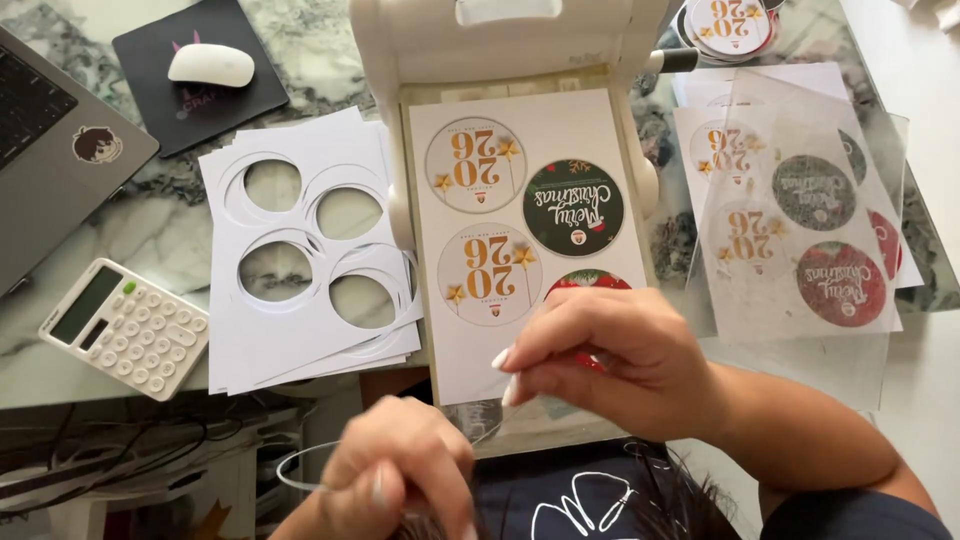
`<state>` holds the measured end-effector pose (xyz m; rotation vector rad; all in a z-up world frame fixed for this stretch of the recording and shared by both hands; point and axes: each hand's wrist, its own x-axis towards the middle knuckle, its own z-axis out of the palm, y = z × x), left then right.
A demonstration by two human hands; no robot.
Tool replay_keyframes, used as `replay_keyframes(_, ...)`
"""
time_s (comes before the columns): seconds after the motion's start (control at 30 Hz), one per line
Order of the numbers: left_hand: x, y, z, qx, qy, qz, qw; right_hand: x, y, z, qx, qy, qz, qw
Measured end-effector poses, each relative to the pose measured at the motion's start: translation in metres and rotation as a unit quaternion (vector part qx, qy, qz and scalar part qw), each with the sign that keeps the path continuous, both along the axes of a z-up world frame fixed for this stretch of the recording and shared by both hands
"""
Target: The person places printed sheets with circular designs into a manual die-cutting machine and cranks the handle to cut them out. They then remove the cut circular stickers from the sheets and peel off the surrounding paper.
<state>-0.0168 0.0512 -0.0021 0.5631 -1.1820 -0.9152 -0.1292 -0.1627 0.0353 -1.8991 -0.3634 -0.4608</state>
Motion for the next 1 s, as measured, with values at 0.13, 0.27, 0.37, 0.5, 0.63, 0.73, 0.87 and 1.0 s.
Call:
replay_keyframes(0.13, -0.011, 0.012, -0.007, 0.105, 0.052, 0.291, 0.95, 0.005, 0.002, 0.005, 0.0, 0.022, -0.052, 0.998)
replay_keyframes(0.27, 0.004, 0.021, -0.024, 0.192, -0.073, 0.485, 0.85, 0.028, -0.017, -0.013, -0.039, 0.117, -0.099, 0.987)
replay_keyframes(0.37, 0.014, 0.024, -0.029, 0.277, -0.253, 0.598, 0.708, 0.05, -0.036, -0.04, -0.152, 0.168, -0.102, 0.969)
replay_keyframes(0.5, 0.015, 0.024, -0.054, 0.307, -0.373, 0.563, 0.67, 0.064, -0.041, -0.062, -0.254, 0.125, -0.129, 0.95)
replay_keyframes(0.63, 0.018, 0.01, -0.071, 0.352, -0.412, 0.533, 0.65, 0.079, -0.05, -0.068, -0.318, 0.06, -0.175, 0.93)
replay_keyframes(0.73, 0.021, 0.006, -0.08, 0.332, -0.429, 0.525, 0.656, 0.074, -0.057, -0.066, -0.37, 0.02, -0.203, 0.906)
replay_keyframes(0.87, 0.025, 0.003, -0.089, 0.33, -0.437, 0.517, 0.658, 0.033, -0.039, -0.045, -0.383, -0.009, -0.191, 0.904)
replay_keyframes(1.0, 0.029, -0.002, -0.088, 0.346, -0.416, 0.505, 0.673, -0.006, -0.02, -0.052, -0.392, 0.016, -0.149, 0.908)
